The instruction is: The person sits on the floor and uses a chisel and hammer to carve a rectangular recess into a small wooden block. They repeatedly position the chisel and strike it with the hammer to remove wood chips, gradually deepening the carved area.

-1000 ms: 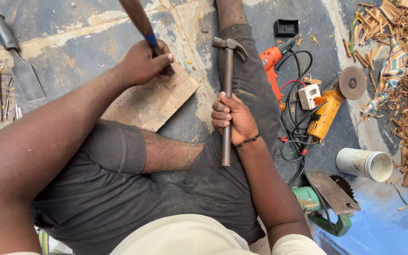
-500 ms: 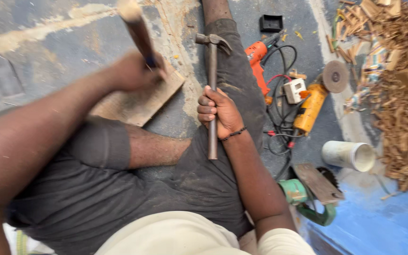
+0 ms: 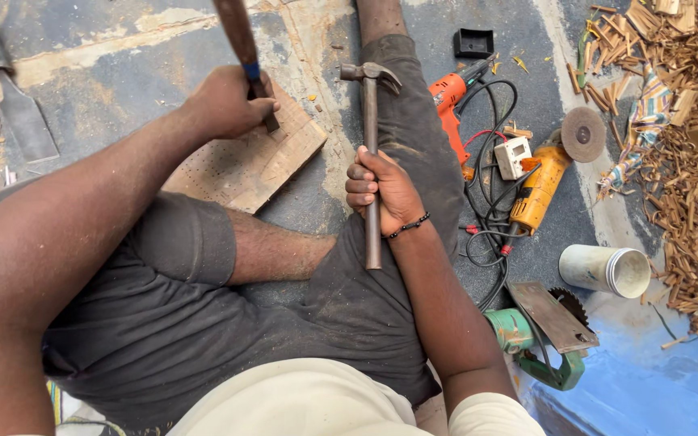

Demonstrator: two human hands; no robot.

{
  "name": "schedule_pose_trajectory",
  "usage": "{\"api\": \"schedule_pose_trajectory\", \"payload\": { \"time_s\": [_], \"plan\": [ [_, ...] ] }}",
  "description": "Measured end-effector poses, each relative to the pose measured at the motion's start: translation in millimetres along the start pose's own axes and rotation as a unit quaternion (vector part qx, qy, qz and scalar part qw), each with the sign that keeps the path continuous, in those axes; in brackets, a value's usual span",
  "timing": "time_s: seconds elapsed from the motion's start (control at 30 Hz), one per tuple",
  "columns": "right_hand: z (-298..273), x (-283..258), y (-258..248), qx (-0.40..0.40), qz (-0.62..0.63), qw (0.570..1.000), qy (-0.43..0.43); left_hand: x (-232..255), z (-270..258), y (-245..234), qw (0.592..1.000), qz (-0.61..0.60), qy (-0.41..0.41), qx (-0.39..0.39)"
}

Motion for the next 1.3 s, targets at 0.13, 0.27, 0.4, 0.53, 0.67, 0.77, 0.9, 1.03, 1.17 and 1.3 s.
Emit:
{"api": "schedule_pose_trajectory", "payload": {
  "time_s": [0.13,0.27,0.4,0.53,0.67,0.77,0.9,1.03,1.17,1.3],
  "plan": [
    [3.0,0.2,-5.0,-0.007,-0.011,1.000,-0.007,16.8,-8.5,-0.5,0.998,0.044,-0.033,0.004],
    [-2.2,-3.3,5.4,-0.100,0.128,0.986,0.021,28.4,-17.5,-6.4,0.995,0.085,-0.057,0.002],
    [-18.6,-4.7,26.0,-0.210,0.248,0.946,0.012,34.2,-18.9,-12.0,0.988,0.144,-0.006,0.045],
    [-22.8,-11.0,31.4,-0.251,0.233,0.939,-0.018,19.6,-8.6,-0.7,0.982,0.186,-0.007,0.013],
    [-18.7,-10.9,26.6,-0.239,0.222,0.945,-0.029,-2.4,1.5,-41.1,0.897,0.355,0.142,0.223],
    [-16.2,-9.4,19.2,-0.213,0.228,0.950,-0.027,-33.5,-1.8,-72.5,0.959,0.208,0.004,0.192],
    [-8.5,-10.3,17.3,-0.192,0.213,0.958,-0.026,-16.8,-10.1,-62.6,0.972,0.174,0.140,0.070],
    [-3.0,-9.9,15.8,-0.176,0.202,0.963,-0.018,9.1,-10.2,-24.9,0.984,0.118,0.045,-0.129],
    [-4.2,-10.2,16.5,-0.174,0.194,0.965,-0.025,18.4,-5.8,-23.4,0.980,0.107,0.040,-0.160],
    [-6.3,-10.1,16.4,-0.166,0.208,0.963,-0.031,7.1,8.0,-39.2,0.990,0.070,0.119,0.008]
  ]
}}
Point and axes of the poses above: each hand's wrist, its own z-axis towards the middle knuckle, its own y-axis out of the palm, x = y × z, the point moved 4 cm from there along z, towards the middle knuckle, and after that the axes turned 1 degree about z, right-handed, at the moved point
